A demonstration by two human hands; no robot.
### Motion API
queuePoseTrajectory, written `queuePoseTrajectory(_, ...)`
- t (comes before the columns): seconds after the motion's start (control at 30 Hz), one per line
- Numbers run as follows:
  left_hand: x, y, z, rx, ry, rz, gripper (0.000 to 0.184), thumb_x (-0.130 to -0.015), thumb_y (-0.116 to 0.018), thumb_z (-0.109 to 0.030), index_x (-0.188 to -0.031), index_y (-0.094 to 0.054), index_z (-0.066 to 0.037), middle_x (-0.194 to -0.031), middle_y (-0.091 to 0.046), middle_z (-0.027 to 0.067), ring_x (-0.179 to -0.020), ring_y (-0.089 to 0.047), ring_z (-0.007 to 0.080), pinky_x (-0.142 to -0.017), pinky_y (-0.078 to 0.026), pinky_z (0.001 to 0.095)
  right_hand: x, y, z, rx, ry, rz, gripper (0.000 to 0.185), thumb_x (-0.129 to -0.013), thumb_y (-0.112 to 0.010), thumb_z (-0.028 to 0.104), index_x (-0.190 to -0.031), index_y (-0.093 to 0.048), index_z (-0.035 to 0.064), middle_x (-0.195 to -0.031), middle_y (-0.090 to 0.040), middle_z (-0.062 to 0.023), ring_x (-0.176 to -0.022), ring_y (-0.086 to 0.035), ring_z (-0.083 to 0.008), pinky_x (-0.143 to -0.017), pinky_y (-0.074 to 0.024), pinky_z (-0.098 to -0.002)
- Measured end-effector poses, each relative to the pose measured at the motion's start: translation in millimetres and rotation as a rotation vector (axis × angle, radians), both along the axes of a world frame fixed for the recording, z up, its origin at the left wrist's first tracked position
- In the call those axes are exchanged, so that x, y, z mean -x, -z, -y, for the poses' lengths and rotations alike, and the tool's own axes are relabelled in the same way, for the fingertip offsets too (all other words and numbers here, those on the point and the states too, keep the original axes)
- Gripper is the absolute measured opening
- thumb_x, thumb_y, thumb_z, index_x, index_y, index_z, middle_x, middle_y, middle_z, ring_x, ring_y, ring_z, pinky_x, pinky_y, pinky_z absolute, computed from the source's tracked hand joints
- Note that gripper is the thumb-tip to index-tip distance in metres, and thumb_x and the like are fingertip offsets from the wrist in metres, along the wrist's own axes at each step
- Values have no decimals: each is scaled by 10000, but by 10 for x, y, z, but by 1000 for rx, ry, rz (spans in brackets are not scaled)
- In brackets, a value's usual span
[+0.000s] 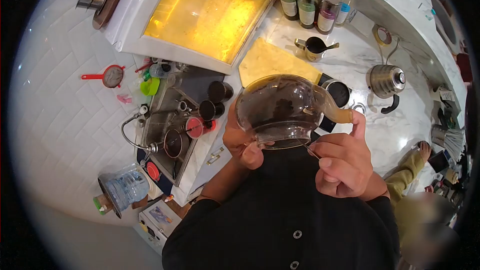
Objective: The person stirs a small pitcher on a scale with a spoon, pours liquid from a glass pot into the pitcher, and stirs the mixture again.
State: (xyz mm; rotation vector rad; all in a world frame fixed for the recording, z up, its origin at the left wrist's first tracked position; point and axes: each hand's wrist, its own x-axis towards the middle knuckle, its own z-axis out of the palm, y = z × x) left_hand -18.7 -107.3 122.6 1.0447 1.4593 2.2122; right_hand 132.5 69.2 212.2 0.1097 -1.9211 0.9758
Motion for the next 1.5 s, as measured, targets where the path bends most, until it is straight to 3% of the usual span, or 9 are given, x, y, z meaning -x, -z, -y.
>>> queuePoseTrajectory(0.17,-7,-57,-52,-21,-39,9,380,-923,-725,-434,-912,-629,-67,-1461,-402,389,-1346,-468,535,-1085,-416,605,74,-40,4,-54,16,8,217,-881,-720,64,-1061,-599,74,-850,-701,-67,-700,-668,-215,-848,-430,-574)
queuePoseTrajectory(0.37,-33,-110,-119,-30,-116,58,315,-928,-718,-375,-894,-624,-76,-1458,-405,390,-1350,-464,516,-1093,-406,597,69,-25,-13,-56,2,9,240,-860,-729,57,-1061,-600,79,-870,-693,-61,-706,-664,-215,-851,-420,-578)
queuePoseTrajectory(0.67,14,-42,-222,-165,-68,-72,239,-903,-686,-289,-876,-635,-57,-1433,-423,406,-1339,-474,509,-1088,-406,590,88,14,22,-46,35,-10,261,-843,-726,44,-1066,-595,72,-866,-689,-62,-699,-657,-209,-854,-415,-576)
queuePoseTrajectory(0.73,-59,-59,-145,-62,-119,57,242,-890,-682,-286,-861,-637,-50,-1429,-430,405,-1336,-476,506,-1087,-405,581,77,-14,0,-53,12,22,262,-840,-727,35,-1063,-594,72,-864,-689,-62,-694,-656,-209,-853,-416,-576)
queuePoseTrajectory(0.87,-41,-32,-132,-49,-113,78,244,-890,-682,-280,-847,-635,-44,-1428,-431,405,-1332,-480,503,-1088,-402,575,69,5,22,-54,24,14,268,-832,-732,32,-1059,-594,71,-861,-689,-67,-680,-655,-211,-846,-417,-579)
queuePoseTrajectory(0.93,26,-18,-200,-112,-70,-83,272,-907,-692,-310,-868,-631,-48,-1434,-425,404,-1335,-476,502,-1096,-394,573,60,10,18,-52,27,8,266,-835,-732,37,-1061,-595,69,-854,-688,-70,-680,-656,-213,-844,-417,-579)
queuePoseTrajectory(1.07,2,-39,-214,-177,-51,-90,312,-930,-698,-358,-898,-627,-56,-1442,-417,402,-1343,-469,500,-1098,-391,567,58,6,16,-57,3,30,264,-837,-730,49,-1065,-598,62,-845,-686,-74,-681,-659,-216,-842,-418,-580)
queuePoseTrajectory(1.13,-75,-35,-99,-10,-103,91,346,-943,-700,-402,-920,-623,-66,-1448,-414,396,-1349,-465,499,-1098,-391,562,55,10,28,-43,12,4,264,-835,-730,48,-1064,-597,60,-842,-685,-74,-682,-660,-218,-843,-418,-581)
queuePoseTrajectory(1.5,4,-32,-127,-70,-78,-79,433,-937,-695,-483,-913,-658,-53,-1470,-403,400,-1353,-467,497,-1098,-393,554,20,27,38,-18,13,8,243,-854,-714,49,-1067,-597,55,-822,-685,-75,-674,-659,-226,-851,-418,-581)
